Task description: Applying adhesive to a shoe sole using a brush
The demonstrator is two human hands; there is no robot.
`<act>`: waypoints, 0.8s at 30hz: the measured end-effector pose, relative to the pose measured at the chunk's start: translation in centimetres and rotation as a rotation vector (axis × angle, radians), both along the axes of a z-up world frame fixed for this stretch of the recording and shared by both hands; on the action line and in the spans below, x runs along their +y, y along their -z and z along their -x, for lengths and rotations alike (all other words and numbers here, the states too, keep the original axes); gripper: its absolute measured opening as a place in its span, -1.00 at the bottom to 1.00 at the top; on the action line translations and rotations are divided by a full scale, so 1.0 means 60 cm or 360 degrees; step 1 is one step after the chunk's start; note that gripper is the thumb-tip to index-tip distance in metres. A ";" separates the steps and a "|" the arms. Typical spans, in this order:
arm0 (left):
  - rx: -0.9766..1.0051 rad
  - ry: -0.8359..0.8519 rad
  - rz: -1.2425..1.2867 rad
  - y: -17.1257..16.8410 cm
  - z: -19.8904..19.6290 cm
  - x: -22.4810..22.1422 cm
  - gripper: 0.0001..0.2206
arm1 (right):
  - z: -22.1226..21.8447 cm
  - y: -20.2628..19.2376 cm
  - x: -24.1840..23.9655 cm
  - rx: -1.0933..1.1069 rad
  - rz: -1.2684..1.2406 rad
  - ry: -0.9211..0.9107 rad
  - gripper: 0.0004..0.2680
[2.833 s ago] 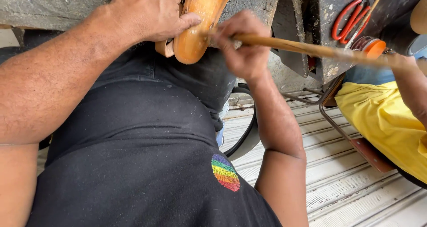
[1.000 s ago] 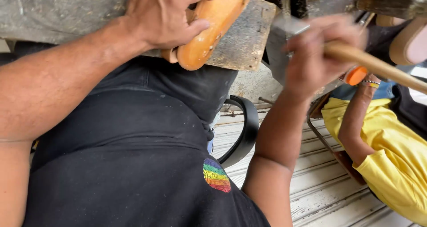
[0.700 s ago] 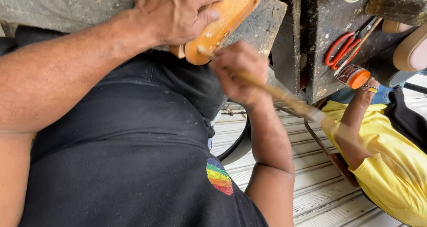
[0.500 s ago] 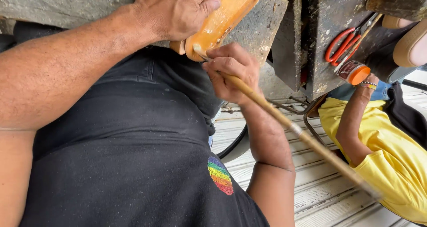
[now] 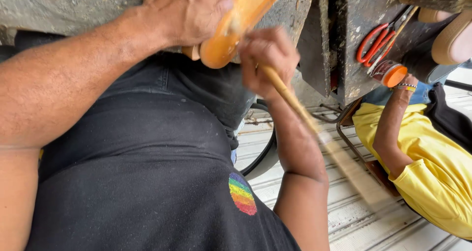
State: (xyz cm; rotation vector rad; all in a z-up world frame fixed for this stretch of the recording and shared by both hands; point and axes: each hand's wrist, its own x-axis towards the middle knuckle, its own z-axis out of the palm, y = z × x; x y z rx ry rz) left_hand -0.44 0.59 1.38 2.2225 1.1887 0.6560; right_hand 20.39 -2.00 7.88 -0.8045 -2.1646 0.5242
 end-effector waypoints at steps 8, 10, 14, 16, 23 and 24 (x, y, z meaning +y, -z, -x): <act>0.0085 -0.0202 -0.0290 -0.003 0.001 -0.011 -0.90 | -0.034 0.020 0.015 -0.0083 0.0177 0.0187 -0.92; 0.0028 -0.0185 -0.0331 -0.006 0.005 -0.004 -0.88 | -0.036 0.010 0.023 -0.0209 0.0212 0.0084 -0.92; 0.0123 -0.0146 -0.0331 -0.013 0.004 -0.004 -0.91 | -0.047 -0.027 0.036 -0.0053 0.0386 0.0219 -0.91; 0.0093 -0.0106 -0.0368 -0.012 0.003 0.003 -0.83 | -0.065 -0.038 0.039 -0.0136 0.0441 0.0162 -0.91; -0.0040 0.0047 -0.0462 0.003 0.019 -0.005 -0.59 | -0.208 -0.052 0.149 0.0583 0.0085 0.0839 -0.83; -0.0072 0.0089 -0.0448 0.006 0.022 -0.004 -0.58 | -0.228 -0.050 0.168 0.0493 0.0039 0.1112 -0.78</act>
